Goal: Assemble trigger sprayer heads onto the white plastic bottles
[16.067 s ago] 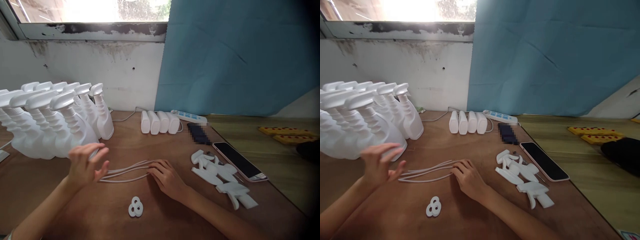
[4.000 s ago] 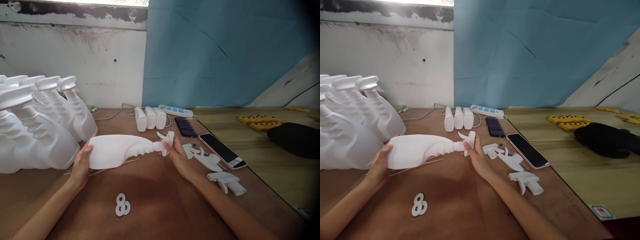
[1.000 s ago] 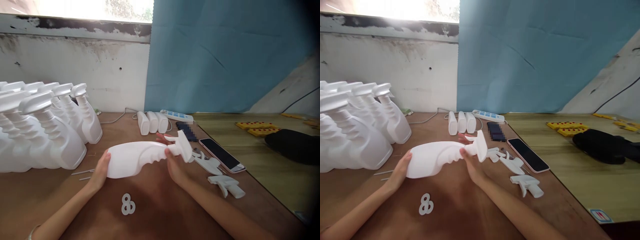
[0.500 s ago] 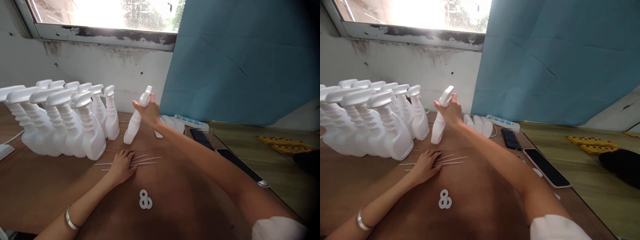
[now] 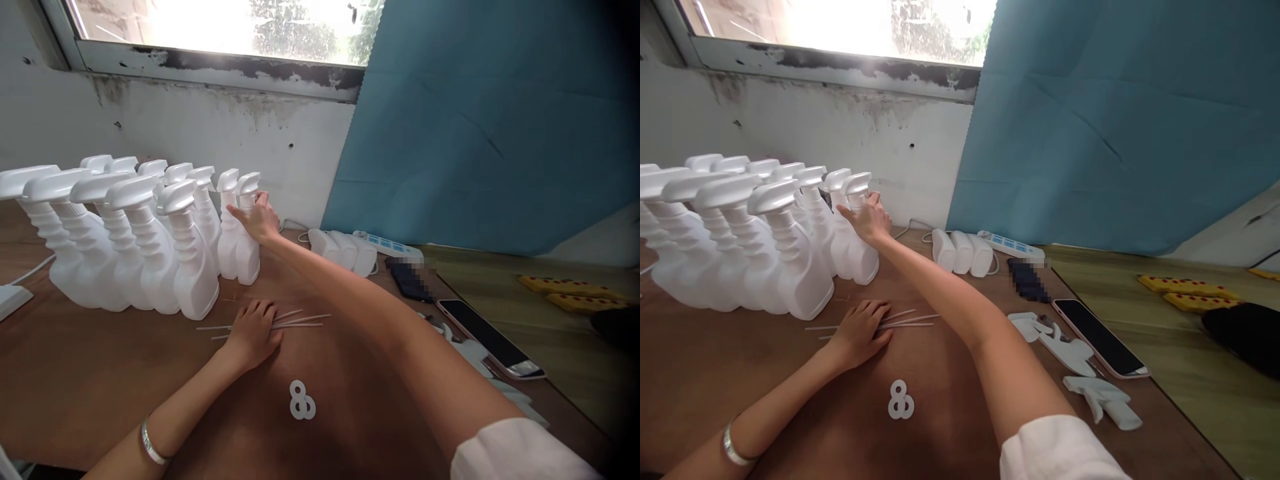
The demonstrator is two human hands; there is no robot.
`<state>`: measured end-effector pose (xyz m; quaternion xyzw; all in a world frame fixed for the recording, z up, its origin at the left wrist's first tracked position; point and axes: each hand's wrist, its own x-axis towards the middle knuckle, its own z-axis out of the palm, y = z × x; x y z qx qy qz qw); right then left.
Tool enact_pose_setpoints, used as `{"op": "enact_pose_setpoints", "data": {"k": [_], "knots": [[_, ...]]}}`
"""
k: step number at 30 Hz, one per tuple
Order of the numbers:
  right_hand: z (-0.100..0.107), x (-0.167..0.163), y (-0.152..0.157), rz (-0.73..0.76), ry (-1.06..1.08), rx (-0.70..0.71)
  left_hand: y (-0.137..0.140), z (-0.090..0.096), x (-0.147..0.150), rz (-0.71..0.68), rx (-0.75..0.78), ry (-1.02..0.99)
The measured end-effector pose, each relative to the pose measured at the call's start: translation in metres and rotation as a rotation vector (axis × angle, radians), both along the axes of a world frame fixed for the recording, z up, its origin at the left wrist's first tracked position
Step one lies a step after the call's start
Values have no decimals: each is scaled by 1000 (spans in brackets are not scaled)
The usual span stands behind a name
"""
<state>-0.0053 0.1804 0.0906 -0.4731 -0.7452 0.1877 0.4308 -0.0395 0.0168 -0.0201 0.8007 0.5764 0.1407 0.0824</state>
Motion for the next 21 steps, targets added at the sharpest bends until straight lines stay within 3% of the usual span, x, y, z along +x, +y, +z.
{"op": "enact_pose_setpoints", "data": {"k": [6,10,12,16,18,21], "knots": [[-8,12,-11,78,26,-73,-2,3,-2,-1,42,-17],[-24,51,-43,112,28,-25,-2,10,0,-110,141,-120],[-34,85,-70,149,-79,43,-4,13,3,-264,106,-185],[-42,177,-136,123,-419,263,-11,19,10,-604,-157,-261],[-42,230,-167,26,-551,318,-14,22,12,-677,-266,-273],[-48,311,-206,-232,-654,340,-16,23,13,-677,-371,-260]]}}
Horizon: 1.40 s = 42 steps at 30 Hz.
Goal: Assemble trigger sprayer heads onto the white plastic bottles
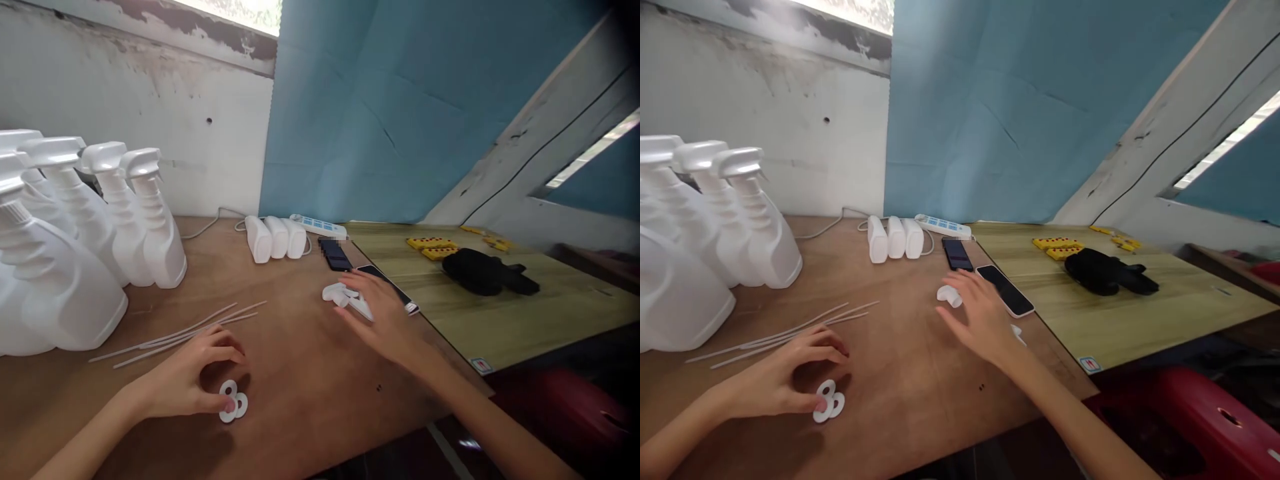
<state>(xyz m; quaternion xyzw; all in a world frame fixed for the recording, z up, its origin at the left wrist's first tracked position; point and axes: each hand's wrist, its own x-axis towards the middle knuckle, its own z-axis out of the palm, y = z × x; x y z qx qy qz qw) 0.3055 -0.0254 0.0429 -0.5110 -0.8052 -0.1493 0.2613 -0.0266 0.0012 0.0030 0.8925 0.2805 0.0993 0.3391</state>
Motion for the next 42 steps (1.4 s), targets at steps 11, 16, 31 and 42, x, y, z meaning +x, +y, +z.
{"op": "enact_pose_setpoints", "data": {"k": [11,16,31,42], "knots": [[-70,73,-39,-104,-164,-299,5,-5,0,0,-141,78],[-82,23,-7,-82,-26,-264,8,-9,0,37,-163,68],[-70,-95,2,373,221,-459,8,-13,0,232,-240,-253],[-72,-133,22,463,490,-475,2,-10,8,472,-233,-415]]}}
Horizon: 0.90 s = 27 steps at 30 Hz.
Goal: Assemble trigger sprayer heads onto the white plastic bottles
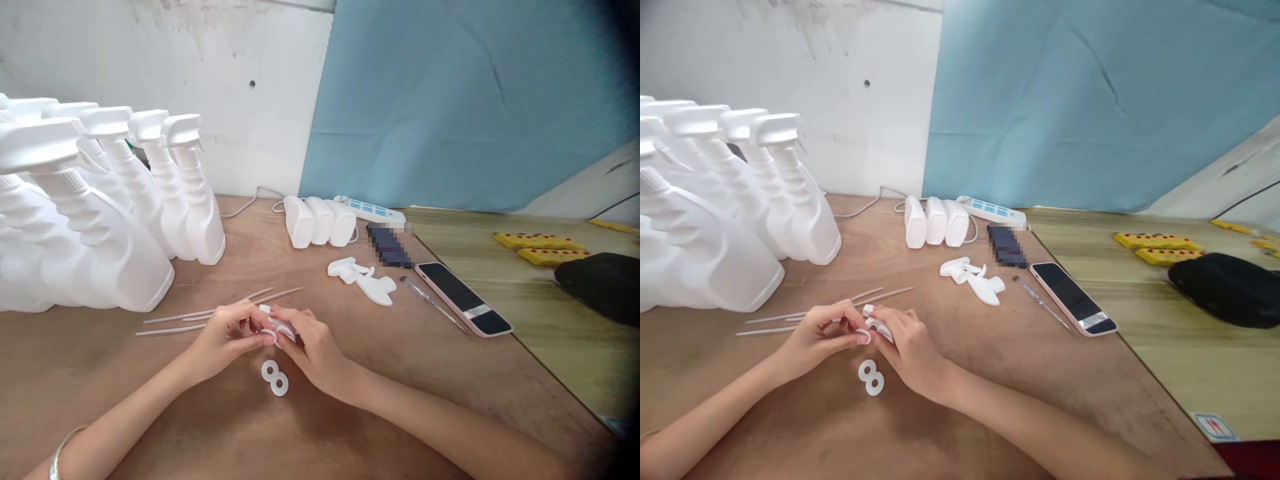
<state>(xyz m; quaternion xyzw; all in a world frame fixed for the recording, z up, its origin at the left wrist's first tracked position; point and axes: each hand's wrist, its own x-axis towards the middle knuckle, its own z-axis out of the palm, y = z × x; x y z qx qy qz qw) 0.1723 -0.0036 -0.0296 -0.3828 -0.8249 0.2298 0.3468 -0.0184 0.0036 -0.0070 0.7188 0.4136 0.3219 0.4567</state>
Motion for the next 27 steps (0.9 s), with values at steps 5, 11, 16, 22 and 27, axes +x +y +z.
{"op": "enact_pose_setpoints", "data": {"k": [5,11,16,22,27], "knots": [[1,-8,3,86,157,-216,1,-2,1,13,192,60],[7,-7,7,92,305,-441,-1,-5,5,21,300,157],[9,-11,3,137,379,-510,-5,-1,13,158,195,119],[5,-9,4,155,384,-527,0,-8,15,114,-140,14],[6,-2,8,250,330,-513,0,-8,14,188,-91,26]]}}
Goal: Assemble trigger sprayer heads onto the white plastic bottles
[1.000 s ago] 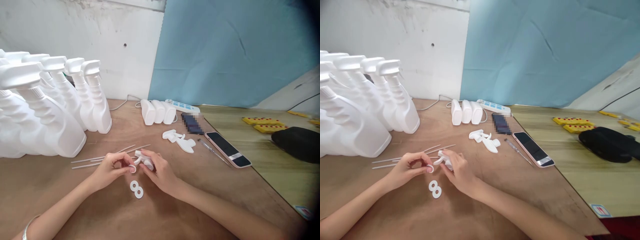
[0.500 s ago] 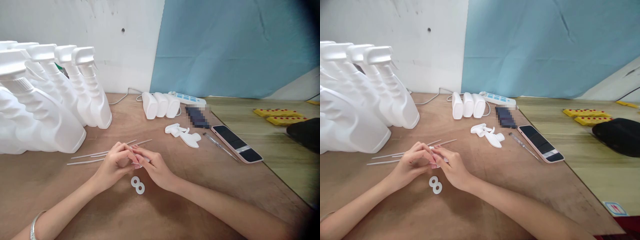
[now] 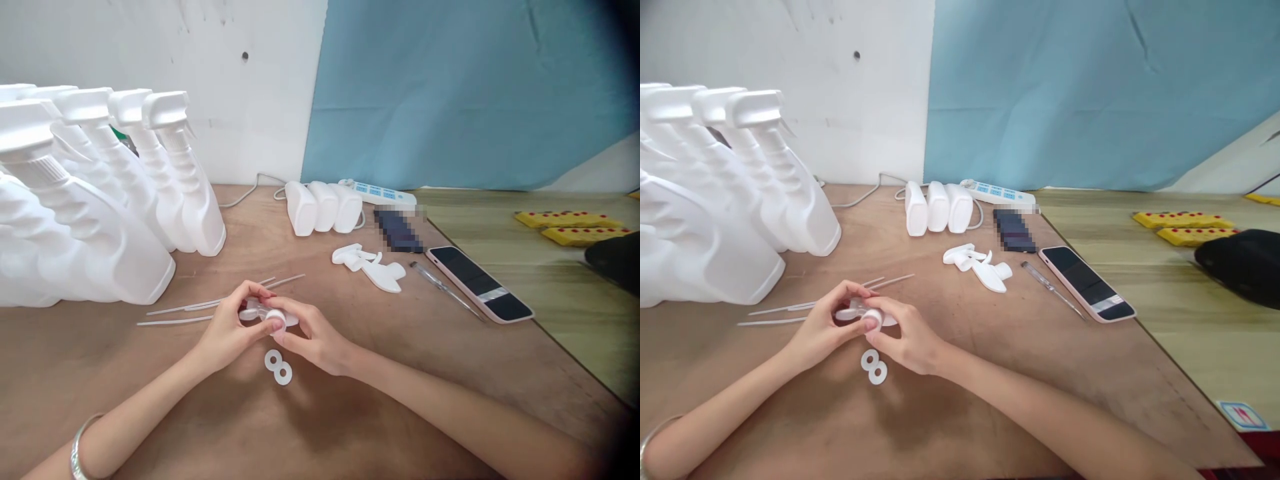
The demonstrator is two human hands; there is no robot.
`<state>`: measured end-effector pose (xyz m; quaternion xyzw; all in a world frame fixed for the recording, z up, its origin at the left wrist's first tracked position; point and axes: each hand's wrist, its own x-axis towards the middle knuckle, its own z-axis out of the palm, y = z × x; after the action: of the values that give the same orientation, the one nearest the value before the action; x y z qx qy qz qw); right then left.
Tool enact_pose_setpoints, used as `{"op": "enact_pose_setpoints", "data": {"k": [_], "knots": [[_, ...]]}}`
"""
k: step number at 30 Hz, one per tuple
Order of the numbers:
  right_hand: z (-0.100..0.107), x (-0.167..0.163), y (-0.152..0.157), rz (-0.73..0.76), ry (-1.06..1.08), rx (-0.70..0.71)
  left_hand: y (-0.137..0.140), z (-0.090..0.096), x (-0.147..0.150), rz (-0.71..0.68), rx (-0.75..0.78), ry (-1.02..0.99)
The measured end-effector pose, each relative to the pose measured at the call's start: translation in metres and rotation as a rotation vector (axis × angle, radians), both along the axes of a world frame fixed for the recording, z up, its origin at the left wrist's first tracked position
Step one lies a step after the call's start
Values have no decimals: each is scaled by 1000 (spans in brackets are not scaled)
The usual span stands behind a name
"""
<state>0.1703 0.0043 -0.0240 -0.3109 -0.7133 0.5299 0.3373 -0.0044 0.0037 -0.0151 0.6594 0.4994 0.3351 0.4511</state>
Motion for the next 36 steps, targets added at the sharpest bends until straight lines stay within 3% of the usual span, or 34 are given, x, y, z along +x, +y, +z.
{"op": "enact_pose_setpoints", "data": {"k": [4,9,14,21,28,36], "knots": [[0,0,-2,-20,-11,1,-1,3,-1,65,77,74],[2,-2,-6,-192,-6,4,-3,4,-4,-45,188,60],[3,-1,-9,-182,-51,12,-2,4,-7,-142,338,86],[-5,1,-7,-297,-83,292,-2,6,-11,-223,631,267],[-8,13,4,-196,-163,706,-4,3,-10,-269,645,370],[-9,12,5,-152,-136,845,-3,1,-11,-256,756,327]]}}
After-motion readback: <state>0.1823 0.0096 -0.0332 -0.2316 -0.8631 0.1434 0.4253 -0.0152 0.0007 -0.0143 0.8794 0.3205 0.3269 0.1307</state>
